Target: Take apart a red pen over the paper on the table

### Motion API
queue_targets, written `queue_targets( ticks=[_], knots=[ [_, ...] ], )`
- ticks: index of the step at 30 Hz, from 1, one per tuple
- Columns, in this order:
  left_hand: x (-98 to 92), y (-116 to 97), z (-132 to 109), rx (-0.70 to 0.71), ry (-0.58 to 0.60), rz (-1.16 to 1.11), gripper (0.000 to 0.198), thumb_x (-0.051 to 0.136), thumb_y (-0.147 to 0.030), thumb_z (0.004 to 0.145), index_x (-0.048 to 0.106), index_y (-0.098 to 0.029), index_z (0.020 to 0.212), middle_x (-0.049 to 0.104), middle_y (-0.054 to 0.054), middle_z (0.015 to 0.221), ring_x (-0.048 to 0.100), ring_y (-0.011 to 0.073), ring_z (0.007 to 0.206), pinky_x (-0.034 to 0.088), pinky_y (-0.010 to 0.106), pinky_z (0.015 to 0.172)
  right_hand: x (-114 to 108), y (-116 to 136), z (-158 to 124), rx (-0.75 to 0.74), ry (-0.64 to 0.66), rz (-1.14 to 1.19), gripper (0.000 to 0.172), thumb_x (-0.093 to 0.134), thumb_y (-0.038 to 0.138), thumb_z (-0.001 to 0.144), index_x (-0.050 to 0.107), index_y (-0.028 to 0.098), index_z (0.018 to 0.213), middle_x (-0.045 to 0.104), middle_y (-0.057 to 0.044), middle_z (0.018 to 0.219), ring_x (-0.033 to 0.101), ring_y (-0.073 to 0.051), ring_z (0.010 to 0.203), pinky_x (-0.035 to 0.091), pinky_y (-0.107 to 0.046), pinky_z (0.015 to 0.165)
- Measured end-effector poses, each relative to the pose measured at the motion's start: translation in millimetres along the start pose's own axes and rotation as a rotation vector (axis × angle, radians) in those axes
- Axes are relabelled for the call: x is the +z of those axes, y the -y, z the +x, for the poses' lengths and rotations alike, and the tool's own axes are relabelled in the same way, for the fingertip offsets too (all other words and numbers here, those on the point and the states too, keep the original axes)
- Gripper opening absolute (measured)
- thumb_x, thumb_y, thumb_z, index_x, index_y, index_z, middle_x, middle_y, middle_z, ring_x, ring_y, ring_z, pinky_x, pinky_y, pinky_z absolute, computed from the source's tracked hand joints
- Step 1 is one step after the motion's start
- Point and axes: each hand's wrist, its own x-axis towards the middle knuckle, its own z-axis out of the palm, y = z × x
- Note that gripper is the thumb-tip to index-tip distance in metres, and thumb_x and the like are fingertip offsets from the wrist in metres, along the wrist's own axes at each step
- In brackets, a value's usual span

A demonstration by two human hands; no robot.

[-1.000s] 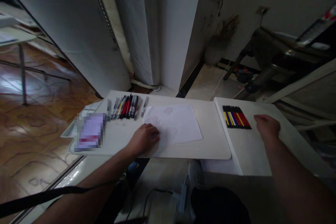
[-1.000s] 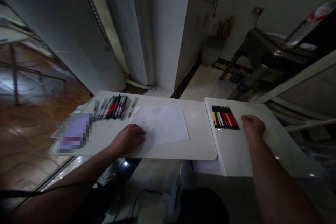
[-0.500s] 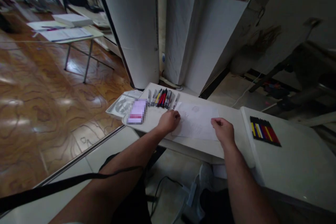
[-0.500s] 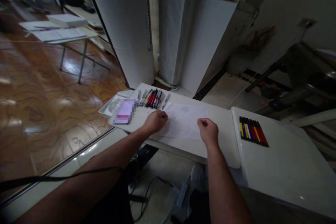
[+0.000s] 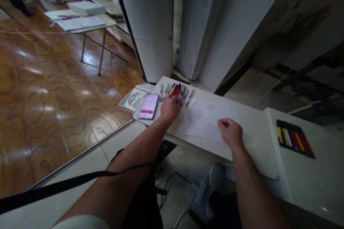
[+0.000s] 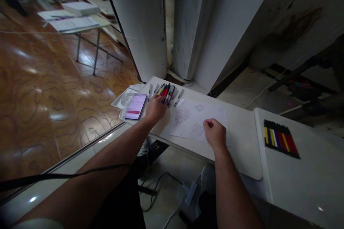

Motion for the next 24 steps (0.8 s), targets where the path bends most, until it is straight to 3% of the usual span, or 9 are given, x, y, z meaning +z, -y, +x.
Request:
queue_targets(
  ticks=[14,24],
  knots=[
    [7.8,2.8,3.9,0.019,0.026,-0.008,0.033,0.056,-0.03,0.082,0.069,-0.021,0.112,0.064,0.008,0.114,0.063,0.0224,0.097,0.048,0.032,0.089,1.5,12.0,0.6,-0.039,0.041,0.013,0.022,0.06,0.04,0.076,0.07,0.021,0.076,0.07,-0.003,0.07,0.064,-0.019,0.065,0.046,-0.028,0.063],
    [7.9,0.8,-0.2,0.047,0.067,0.026,0.036,0.055,-0.034,0.084,0.067,-0.025,0.116,0.058,0.008,0.121,0.062,0.0226,0.098,0.05,0.033,0.088,1.0,11.7,-1.3,-0.065,0.04,0.015,0.022,0.058,0.039,0.076,0.07,0.02,0.076,0.071,-0.004,0.071,0.064,-0.019,0.066,0.046,-0.029,0.064]
  ],
)
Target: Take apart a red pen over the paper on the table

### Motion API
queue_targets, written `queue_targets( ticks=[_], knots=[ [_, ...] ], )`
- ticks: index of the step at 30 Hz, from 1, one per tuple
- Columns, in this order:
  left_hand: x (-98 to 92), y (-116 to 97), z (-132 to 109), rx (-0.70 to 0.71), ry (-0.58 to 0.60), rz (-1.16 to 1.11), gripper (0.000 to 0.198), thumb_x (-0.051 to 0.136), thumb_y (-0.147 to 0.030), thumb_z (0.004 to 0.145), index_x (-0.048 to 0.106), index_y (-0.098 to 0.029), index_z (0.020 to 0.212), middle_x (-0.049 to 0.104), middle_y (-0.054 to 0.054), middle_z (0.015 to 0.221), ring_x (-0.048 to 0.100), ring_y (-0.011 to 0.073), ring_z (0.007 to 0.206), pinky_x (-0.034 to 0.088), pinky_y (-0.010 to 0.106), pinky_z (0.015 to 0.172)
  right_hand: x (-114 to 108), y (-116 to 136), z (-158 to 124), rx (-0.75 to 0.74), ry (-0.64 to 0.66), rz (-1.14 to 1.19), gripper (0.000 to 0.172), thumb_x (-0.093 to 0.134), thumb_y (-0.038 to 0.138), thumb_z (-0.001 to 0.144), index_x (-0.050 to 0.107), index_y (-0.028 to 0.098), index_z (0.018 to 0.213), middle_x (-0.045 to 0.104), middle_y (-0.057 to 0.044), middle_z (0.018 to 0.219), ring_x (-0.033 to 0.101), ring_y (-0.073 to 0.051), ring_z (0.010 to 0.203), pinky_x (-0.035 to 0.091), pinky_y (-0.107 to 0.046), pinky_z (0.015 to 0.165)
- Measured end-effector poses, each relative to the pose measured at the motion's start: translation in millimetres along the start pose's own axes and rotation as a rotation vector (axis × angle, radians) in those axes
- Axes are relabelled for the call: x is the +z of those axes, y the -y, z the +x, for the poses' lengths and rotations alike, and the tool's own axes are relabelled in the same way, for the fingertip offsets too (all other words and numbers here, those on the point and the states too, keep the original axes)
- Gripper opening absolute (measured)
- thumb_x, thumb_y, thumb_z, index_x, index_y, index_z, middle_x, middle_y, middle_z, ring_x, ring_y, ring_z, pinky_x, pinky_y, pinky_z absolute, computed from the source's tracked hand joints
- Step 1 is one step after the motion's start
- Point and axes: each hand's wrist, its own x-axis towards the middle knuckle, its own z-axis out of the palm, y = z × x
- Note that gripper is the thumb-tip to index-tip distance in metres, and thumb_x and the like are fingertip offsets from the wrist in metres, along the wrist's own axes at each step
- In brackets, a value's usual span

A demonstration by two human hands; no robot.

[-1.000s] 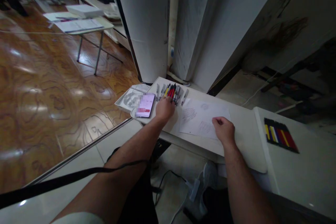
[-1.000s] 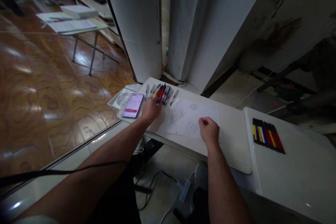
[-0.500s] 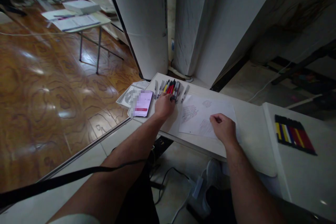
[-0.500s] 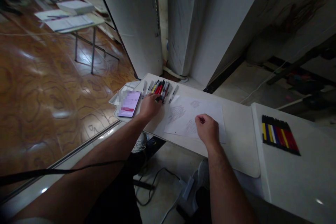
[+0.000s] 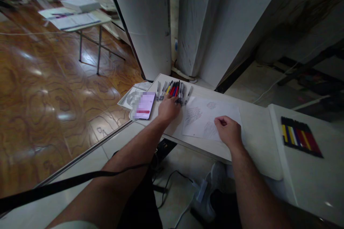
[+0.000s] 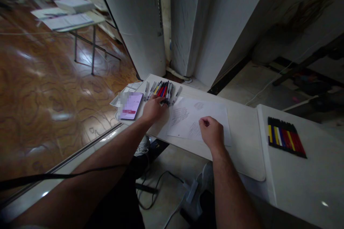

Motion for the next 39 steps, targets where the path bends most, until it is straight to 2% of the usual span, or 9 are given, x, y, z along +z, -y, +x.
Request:
queue_targets(
  ticks=[8,18,24,30,39],
  knots=[
    [-1.4,-1.3,-1.8,0.025,0.016,0.047,0.037,0.053,-0.036,0.085,0.066,-0.021,0.116,0.055,0.011,0.123,0.061,0.0226,0.098,0.049,0.033,0.088,-1.1,2.0,-0.5,0.003,-0.009,-0.001,0.022,0.058,0.039,0.076,0.07,0.02,0.075,0.071,-0.004,0.071,0.063,-0.019,0.065,0.046,-0.028,0.064],
    [-3.8,-0.6,0.2,-0.049,0.009,0.082,0.03,0.05,-0.033,0.086,0.069,-0.022,0.106,0.061,0.012,0.109,0.063,0.0238,0.091,0.049,0.034,0.081,-0.2,2.2,0.0,-0.001,-0.017,0.006,0.025,0.057,0.041,0.077,0.07,0.02,0.074,0.072,-0.005,0.071,0.064,-0.02,0.065,0.046,-0.029,0.063],
    [-6.6,0.4,2.0,-0.085,0.052,0.137,0.026,0.049,-0.025,0.084,0.065,-0.02,0.104,0.065,0.012,0.101,0.064,0.0253,0.09,0.049,0.034,0.077,-0.5,3.6,-0.6,-0.012,-0.018,0.009,0.026,0.057,0.042,0.077,0.071,0.02,0.074,0.071,-0.005,0.07,0.063,-0.02,0.064,0.046,-0.029,0.062],
    [-10.4,-1.4,1.6,-0.108,0.058,0.166,0.027,0.05,-0.027,0.084,0.06,-0.018,0.108,0.068,0.013,0.099,0.065,0.0269,0.089,0.049,0.035,0.075,-1.3,4.5,-1.5,-0.014,-0.013,0.008,0.023,0.057,0.039,0.077,0.07,0.021,0.075,0.071,-0.004,0.072,0.064,-0.019,0.066,0.046,-0.028,0.064],
    [-12.2,-0.7,4.7,-0.137,0.064,0.166,0.023,0.051,-0.027,0.083,0.062,-0.016,0.099,0.07,0.015,0.093,0.066,0.0294,0.088,0.05,0.036,0.073,-1.1,4.4,-2.3,-0.011,-0.012,0.011,0.023,0.058,0.039,0.077,0.07,0.02,0.075,0.071,-0.004,0.071,0.064,-0.019,0.066,0.046,-0.029,0.064]
  ],
)
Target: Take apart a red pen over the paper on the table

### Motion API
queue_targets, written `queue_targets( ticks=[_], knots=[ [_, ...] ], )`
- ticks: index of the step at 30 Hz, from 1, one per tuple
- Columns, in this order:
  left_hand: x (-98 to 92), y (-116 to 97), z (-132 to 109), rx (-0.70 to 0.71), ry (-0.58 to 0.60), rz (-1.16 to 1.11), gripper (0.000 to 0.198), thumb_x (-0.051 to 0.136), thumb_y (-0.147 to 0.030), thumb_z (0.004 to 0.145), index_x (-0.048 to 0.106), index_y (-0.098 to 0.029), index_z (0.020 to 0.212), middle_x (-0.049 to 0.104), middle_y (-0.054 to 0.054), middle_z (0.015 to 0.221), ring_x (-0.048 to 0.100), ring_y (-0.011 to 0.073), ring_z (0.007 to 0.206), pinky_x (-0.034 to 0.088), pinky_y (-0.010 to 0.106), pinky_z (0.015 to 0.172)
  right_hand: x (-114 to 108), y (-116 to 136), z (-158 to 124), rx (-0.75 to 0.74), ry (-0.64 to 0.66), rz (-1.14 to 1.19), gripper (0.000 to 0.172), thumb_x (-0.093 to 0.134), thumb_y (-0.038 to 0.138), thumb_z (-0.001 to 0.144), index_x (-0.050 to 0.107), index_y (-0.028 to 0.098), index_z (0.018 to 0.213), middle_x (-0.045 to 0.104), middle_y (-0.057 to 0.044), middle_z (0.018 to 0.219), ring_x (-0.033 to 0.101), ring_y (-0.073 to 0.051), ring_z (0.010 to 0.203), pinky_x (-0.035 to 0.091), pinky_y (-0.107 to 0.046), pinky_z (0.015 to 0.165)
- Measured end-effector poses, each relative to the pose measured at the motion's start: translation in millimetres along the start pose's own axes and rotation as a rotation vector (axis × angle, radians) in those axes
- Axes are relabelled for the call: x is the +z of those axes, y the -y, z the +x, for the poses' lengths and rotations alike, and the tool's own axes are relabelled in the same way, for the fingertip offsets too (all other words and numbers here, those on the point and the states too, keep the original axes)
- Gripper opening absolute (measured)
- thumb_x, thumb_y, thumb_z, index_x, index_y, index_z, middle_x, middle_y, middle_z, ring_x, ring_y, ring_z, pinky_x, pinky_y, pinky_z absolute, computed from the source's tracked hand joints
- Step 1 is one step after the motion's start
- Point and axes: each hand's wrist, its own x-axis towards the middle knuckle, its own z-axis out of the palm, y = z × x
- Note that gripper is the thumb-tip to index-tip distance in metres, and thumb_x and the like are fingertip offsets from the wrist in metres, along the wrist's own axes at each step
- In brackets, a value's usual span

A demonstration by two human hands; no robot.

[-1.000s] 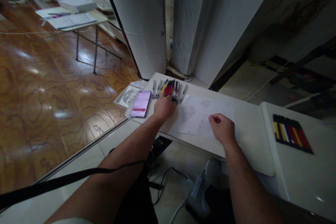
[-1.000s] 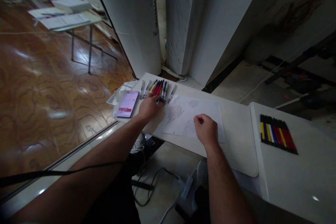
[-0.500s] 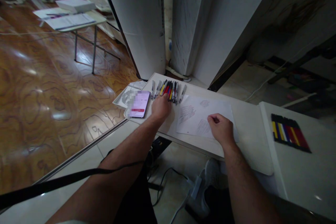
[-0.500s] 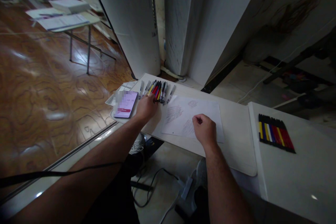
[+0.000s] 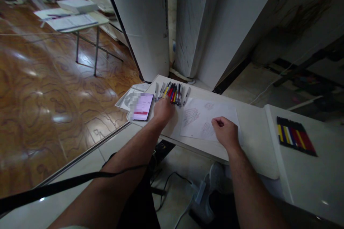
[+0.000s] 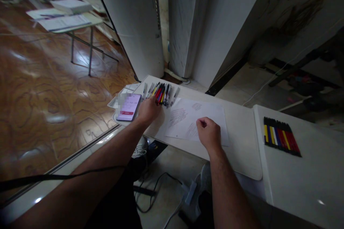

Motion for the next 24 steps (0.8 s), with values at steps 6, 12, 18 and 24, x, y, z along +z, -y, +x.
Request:
queue_targets(
  ticks=[6,12,18,24],
  knots=[
    [-0.5,-0.3,0.2,-0.026,0.009,-0.023,0.024,0.049,-0.025,0.084,0.063,-0.014,0.101,0.07,0.016,0.095,0.066,0.0278,0.088,0.05,0.036,0.075,0.1,-0.2,0.1,-0.008,0.003,-0.009,0.024,0.057,0.041,0.078,0.071,0.021,0.075,0.071,-0.004,0.072,0.064,-0.02,0.066,0.046,-0.029,0.063],
    [2.0,0.4,2.6,-0.05,-0.03,-0.081,0.027,0.046,-0.022,0.085,0.063,-0.011,0.103,0.069,0.019,0.096,0.065,0.028,0.088,0.049,0.038,0.076,0.6,-0.2,0.2,0.002,-0.002,0.002,0.024,0.057,0.041,0.077,0.071,0.021,0.075,0.071,-0.004,0.071,0.064,-0.02,0.065,0.046,-0.029,0.063],
    [-0.5,-14.3,-10.0,0.158,-0.125,-0.267,0.023,0.045,-0.021,0.086,0.064,-0.015,0.097,0.067,0.012,0.097,0.061,0.0222,0.092,0.048,0.033,0.081,-0.1,1.0,2.8,0.043,-0.034,0.12,0.028,0.061,0.044,0.076,0.072,0.019,0.079,0.072,-0.006,0.076,0.065,-0.02,0.07,0.049,-0.031,0.067],
    [8.1,-36.8,-46.9,0.514,0.06,-0.34,0.015,0.051,-0.023,0.083,0.066,-0.018,0.086,0.065,0.006,0.086,0.06,0.0177,0.082,0.047,0.029,0.075,3.8,1.1,10.3,0.295,-0.031,0.649,0.044,0.069,0.052,0.069,0.069,0.016,0.094,0.068,-0.003,0.072,0.056,-0.012,0.055,0.043,-0.023,0.046]
  ],
)
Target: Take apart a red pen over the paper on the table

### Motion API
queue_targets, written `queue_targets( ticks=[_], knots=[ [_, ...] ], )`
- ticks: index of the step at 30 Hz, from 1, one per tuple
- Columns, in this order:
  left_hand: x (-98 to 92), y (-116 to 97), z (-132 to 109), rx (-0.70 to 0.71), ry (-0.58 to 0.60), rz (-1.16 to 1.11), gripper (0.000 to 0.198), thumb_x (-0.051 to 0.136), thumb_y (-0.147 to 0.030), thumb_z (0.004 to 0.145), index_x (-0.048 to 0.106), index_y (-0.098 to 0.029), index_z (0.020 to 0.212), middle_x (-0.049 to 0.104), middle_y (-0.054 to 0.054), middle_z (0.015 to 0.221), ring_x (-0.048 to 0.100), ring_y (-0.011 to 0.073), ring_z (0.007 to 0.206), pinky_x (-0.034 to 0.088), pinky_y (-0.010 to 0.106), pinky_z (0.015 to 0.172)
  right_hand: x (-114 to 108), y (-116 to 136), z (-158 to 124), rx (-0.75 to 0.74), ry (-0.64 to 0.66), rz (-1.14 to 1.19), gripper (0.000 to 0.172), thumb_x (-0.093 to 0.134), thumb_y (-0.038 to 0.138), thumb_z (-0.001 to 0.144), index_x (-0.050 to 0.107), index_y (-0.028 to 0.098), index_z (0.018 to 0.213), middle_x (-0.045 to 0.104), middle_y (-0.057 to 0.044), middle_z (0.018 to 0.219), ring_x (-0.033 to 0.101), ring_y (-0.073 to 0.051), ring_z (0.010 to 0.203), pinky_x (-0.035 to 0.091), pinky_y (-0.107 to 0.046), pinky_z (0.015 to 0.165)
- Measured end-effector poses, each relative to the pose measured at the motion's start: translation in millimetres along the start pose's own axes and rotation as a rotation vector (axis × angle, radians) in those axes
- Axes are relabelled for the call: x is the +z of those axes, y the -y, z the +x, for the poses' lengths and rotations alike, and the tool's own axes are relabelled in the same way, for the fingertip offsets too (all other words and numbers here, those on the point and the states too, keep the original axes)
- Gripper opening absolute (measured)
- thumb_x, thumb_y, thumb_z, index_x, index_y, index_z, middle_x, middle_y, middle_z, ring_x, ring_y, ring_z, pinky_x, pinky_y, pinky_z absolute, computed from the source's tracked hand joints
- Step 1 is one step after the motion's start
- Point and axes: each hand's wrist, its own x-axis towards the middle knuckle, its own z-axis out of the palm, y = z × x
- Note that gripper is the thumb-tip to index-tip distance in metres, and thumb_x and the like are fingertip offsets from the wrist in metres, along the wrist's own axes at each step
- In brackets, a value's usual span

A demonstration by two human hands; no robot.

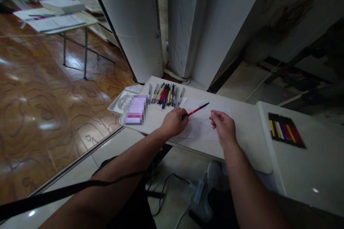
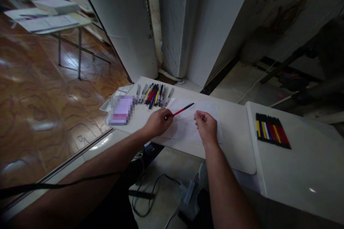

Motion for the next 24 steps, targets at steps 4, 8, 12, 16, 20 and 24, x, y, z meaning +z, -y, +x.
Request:
queue_targets(
  ticks=[4,8,12,16,20,24],
  knots=[
    [4.7,-10.0,-8.2,0.119,0.066,-0.021,0.012,0.055,-0.022,0.081,0.066,-0.02,0.085,0.066,0.005,0.085,0.06,0.0178,0.082,0.047,0.029,0.076,0.8,3.2,1.7,0.095,-0.001,0.194,0.037,0.075,0.047,0.065,0.067,0.016,0.082,0.064,0.0,0.065,0.051,-0.008,0.049,0.039,-0.019,0.041],
    [4.3,-13.1,-10.6,0.19,0.051,-0.025,0.012,0.055,-0.021,0.081,0.066,-0.019,0.084,0.065,0.006,0.084,0.059,0.0185,0.084,0.047,0.03,0.077,0.4,7.3,0.8,0.156,-0.021,0.283,0.034,0.079,0.042,0.06,0.064,0.016,0.074,0.061,0.001,0.06,0.049,-0.007,0.046,0.036,-0.018,0.038],
    [4.2,-15.6,-13.5,0.193,0.045,-0.062,0.012,0.057,-0.023,0.082,0.067,-0.018,0.087,0.065,0.006,0.085,0.059,0.0182,0.084,0.047,0.03,0.077,0.2,10.1,0.0,0.188,-0.016,0.356,0.033,0.08,0.041,0.06,0.06,0.016,0.071,0.06,0.002,0.059,0.048,-0.006,0.046,0.035,-0.017,0.038],
    [3.7,-17.6,-15.3,0.138,0.065,-0.109,0.013,0.062,-0.029,0.082,0.067,-0.019,0.086,0.065,0.006,0.084,0.059,0.0178,0.082,0.047,0.029,0.076,0.4,10.5,-0.5,0.19,0.003,0.396,0.032,0.08,0.039,0.06,0.058,0.017,0.067,0.058,0.003,0.057,0.046,-0.006,0.045,0.035,-0.018,0.039],
    [2.3,-16.5,-14.0,0.097,0.052,-0.177,0.012,0.062,-0.028,0.082,0.068,-0.018,0.084,0.065,0.005,0.08,0.058,0.0161,0.077,0.045,0.027,0.071,1.5,9.4,-0.8,0.19,0.026,0.463,0.03,0.082,0.035,0.059,0.058,0.018,0.064,0.057,0.003,0.055,0.046,-0.006,0.046,0.034,-0.018,0.04],
    [0.8,-15.2,-11.6,0.032,0.094,-0.259,0.013,0.061,-0.026,0.082,0.07,-0.017,0.082,0.066,0.003,0.077,0.058,0.0144,0.072,0.042,0.025,0.067,2.4,9.3,-0.6,0.175,0.06,0.508,0.026,0.082,0.031,0.059,0.061,0.017,0.065,0.058,0.003,0.056,0.045,-0.006,0.047,0.033,-0.018,0.041]
  ],
)
